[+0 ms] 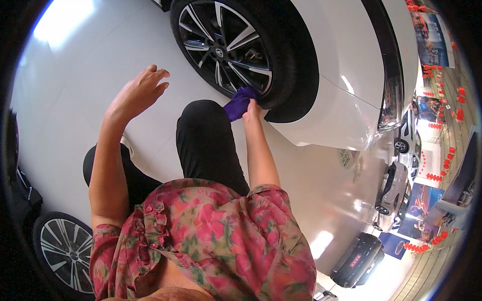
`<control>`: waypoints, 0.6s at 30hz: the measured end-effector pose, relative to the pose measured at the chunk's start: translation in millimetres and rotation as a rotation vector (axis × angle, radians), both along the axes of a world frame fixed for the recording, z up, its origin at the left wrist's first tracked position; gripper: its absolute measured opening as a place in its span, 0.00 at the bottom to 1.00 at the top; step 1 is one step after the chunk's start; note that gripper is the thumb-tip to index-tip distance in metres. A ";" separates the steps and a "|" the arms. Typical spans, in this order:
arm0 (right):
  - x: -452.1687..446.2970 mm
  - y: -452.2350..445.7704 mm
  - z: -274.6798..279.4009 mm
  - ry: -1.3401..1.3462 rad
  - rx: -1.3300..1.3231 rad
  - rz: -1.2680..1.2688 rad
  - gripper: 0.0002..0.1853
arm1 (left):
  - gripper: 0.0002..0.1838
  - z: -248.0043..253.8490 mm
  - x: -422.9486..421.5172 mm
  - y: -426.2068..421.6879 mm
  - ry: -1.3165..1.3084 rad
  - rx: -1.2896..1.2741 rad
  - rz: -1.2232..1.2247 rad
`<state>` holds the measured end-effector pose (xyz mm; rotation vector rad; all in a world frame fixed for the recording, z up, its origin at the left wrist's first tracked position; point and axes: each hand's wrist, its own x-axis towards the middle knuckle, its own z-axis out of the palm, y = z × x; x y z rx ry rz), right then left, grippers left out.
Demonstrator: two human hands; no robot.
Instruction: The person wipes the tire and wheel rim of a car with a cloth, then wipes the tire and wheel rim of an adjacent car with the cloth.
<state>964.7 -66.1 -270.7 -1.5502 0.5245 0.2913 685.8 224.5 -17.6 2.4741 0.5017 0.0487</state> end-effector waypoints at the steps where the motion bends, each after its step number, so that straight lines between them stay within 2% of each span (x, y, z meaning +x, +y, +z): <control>1: 16.8 -5.2 -38.7 0.038 -0.007 0.007 0.25 | 0.15 0.2 -0.3 1.3 0.001 0.003 0.003; 2: 30.5 -8.5 -71.8 0.075 -0.012 0.015 0.27 | 0.15 1.1 -0.4 3.0 0.000 0.007 0.005; 3: 33.5 -4.4 -93.7 0.083 -0.140 -0.038 0.27 | 0.15 4.0 -0.6 3.9 0.018 0.001 0.016; 6: 15.4 16.4 -73.9 0.135 -0.179 -0.032 0.28 | 0.15 7.7 -3.0 7.1 0.057 -0.003 0.039; 9: 20.5 13.4 -88.1 0.198 -0.125 0.010 0.28 | 0.15 2.6 -4.7 9.6 0.057 0.014 0.042; 12: 39.1 -5.3 -137.9 0.227 -0.228 0.231 0.27 | 0.15 6.4 -7.6 9.3 0.060 0.038 0.037; 13: 43.6 -7.1 -155.9 0.229 -0.147 0.217 0.27 | 0.15 5.2 -7.7 10.8 0.056 0.053 0.026; 14: 36.7 2.8 -151.5 0.229 -0.065 0.200 0.26 | 0.15 4.5 -8.0 11.2 0.049 0.070 0.012; 15: 33.2 10.2 -143.8 0.222 -0.094 0.211 0.27 | 0.15 4.7 -8.3 11.0 0.057 0.072 0.023; 18: -17.2 51.7 -18.9 0.160 -0.315 0.294 0.30 | 0.15 8.6 -8.7 10.5 0.055 0.079 0.046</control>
